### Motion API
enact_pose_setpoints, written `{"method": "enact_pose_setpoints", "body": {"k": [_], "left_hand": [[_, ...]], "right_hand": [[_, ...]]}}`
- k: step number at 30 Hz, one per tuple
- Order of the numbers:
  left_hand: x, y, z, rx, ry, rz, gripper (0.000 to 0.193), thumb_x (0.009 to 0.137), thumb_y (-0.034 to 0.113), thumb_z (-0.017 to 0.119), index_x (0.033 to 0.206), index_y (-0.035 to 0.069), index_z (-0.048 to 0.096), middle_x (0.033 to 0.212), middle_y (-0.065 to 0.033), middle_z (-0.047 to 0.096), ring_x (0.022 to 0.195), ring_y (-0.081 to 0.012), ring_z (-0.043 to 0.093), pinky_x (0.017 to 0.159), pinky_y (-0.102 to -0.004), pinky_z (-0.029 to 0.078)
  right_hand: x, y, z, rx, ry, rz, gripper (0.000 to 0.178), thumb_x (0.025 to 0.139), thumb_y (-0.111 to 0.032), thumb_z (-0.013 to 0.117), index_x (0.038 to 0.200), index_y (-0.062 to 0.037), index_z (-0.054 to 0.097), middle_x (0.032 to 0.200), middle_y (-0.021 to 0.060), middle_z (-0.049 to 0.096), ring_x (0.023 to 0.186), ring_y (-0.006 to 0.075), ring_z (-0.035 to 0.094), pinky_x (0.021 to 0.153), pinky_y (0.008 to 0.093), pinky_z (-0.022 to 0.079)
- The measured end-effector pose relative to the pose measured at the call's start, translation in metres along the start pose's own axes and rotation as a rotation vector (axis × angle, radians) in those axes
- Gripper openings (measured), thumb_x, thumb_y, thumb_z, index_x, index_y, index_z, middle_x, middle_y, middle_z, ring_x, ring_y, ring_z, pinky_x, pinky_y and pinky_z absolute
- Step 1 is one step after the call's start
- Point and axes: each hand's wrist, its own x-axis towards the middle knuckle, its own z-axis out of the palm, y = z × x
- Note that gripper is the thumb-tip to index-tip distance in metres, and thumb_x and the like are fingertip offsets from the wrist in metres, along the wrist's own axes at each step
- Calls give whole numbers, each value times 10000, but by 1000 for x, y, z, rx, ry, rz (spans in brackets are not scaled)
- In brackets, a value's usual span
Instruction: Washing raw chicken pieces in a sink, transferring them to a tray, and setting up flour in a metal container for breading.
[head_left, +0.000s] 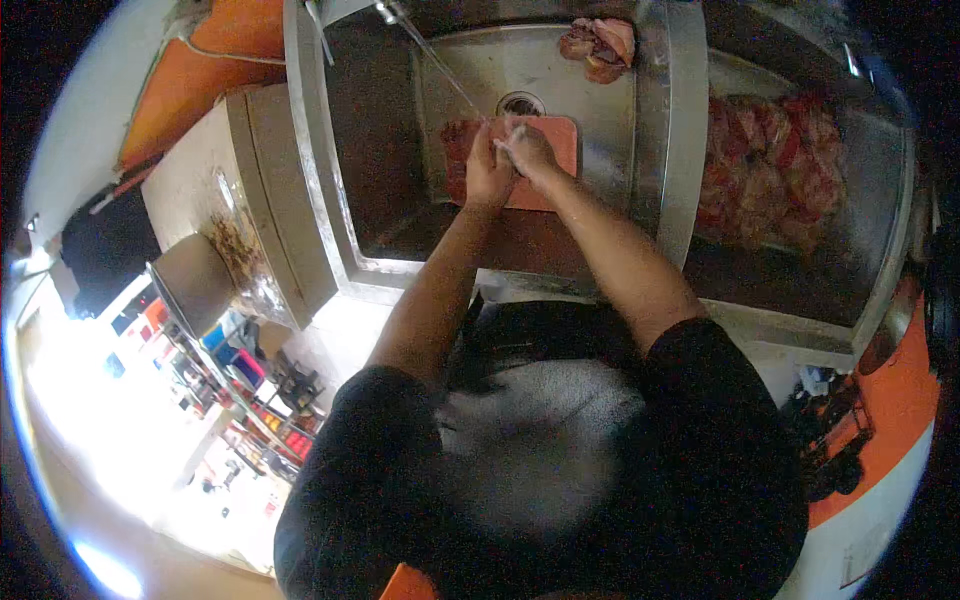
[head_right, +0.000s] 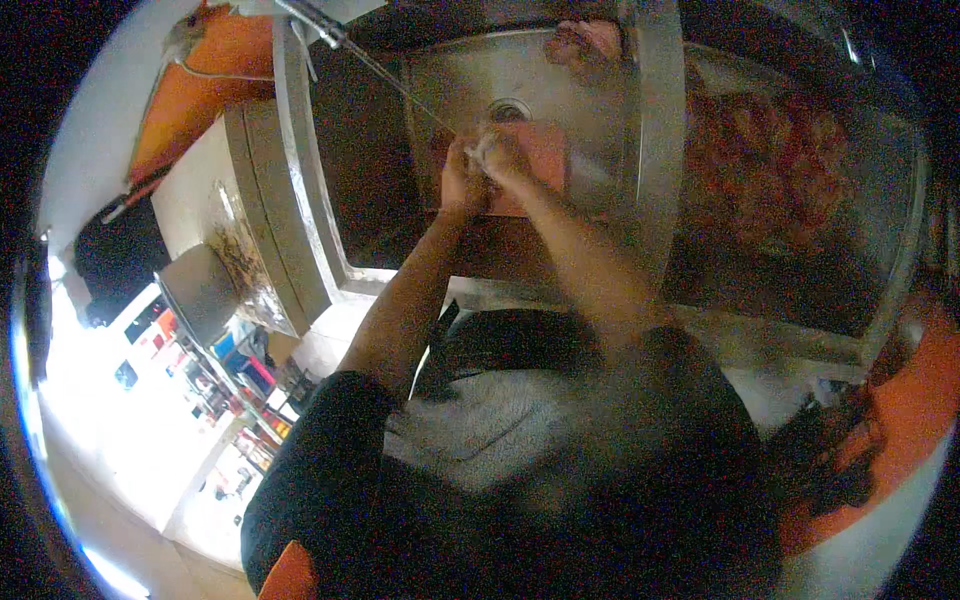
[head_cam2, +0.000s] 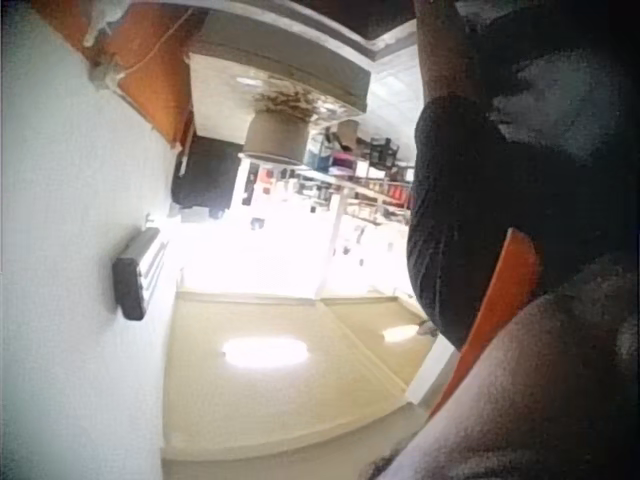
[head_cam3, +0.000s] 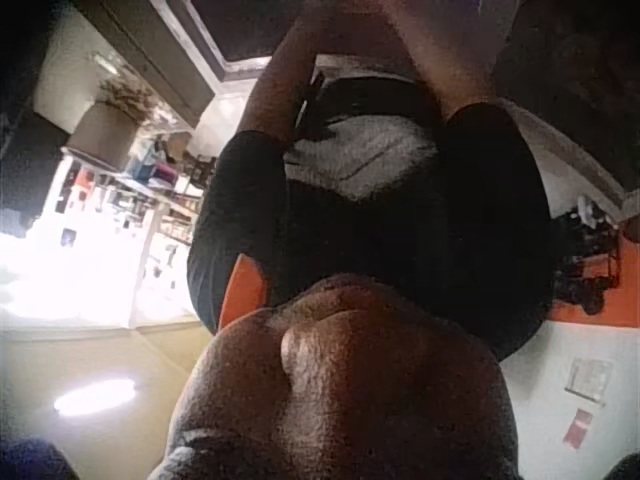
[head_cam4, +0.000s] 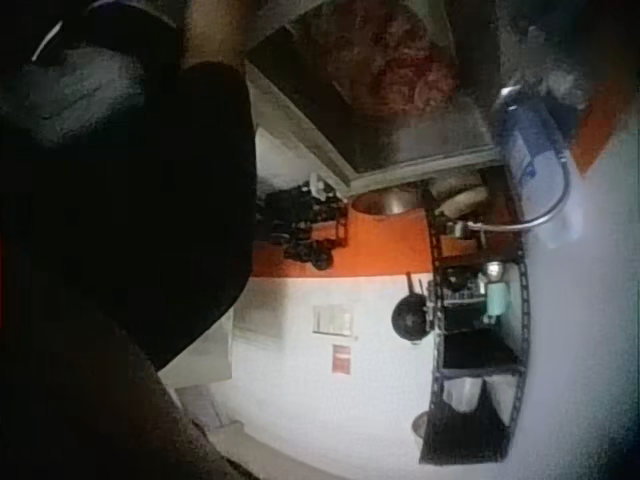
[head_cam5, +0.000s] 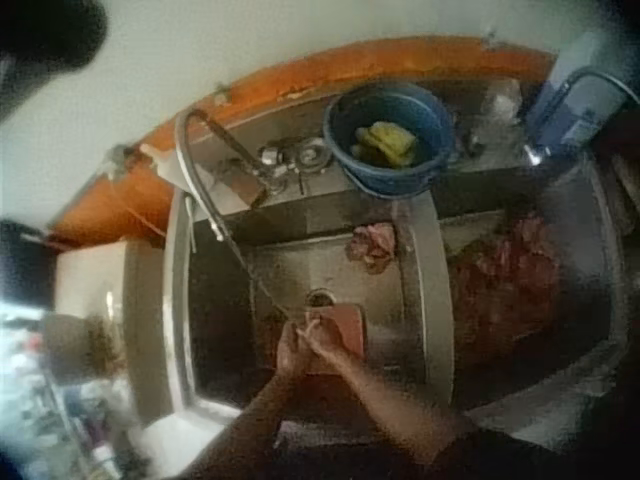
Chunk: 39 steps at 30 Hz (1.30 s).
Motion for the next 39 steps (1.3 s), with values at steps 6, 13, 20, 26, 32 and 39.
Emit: {"method": "enact_pose_setpoints", "body": {"k": [6,13,20,26,32,39], "left_hand": [[27,15,-26,140,-499,-358,353,932,299,360,1097,48,546,1039,-172,577,937,-331,558,822,-406,433],[25,4,-3,-100,-188,-156,212,907,179,419,952,-10,505,1015,-211,544,913,-391,542,824,-418,429],[16,4,-10,-301,-145,-332,342,905,312,412,1109,41,456,1113,-172,514,1035,-327,502,884,-456,380],[-22,10,-36,148,-268,342,521,859,297,421,1274,-18,422,1192,-257,505,1133,-370,477,934,-447,362],[-10,-35,-89,17,-494,-500,520,887,411,349,1152,2,530,1098,-229,576,977,-384,584,885,-453,421],[-38,-179,-51,133,-341,-369,480,910,300,394,1332,75,351,1313,-208,409,1182,-351,441,968,-436,367]], "right_hand": [[-64,-52,-36,608,-69,-226,366,958,-359,377,1019,-67,589,996,71,582,974,146,526,826,306,421],[-82,-79,-50,1132,-333,59,267,926,-286,464,1068,-73,540,1011,58,571,952,176,542,792,338,449],[-91,-100,-34,1278,-238,381,507,856,-344,567,1221,-10,459,1180,108,524,1101,251,493,935,380,381],[-91,-90,-51,396,-165,-17,504,828,-253,630,1242,-36,441,1187,131,504,1064,249,522,874,372,428],[-75,-47,-62,637,-559,95,258,829,-77,589,1072,-45,511,939,81,553,680,116,554,523,231,439],[-77,-102,-44,563,-738,69,199,850,-68,556,1044,-51,517,851,50,550,603,97,507,493,207,411]]}}
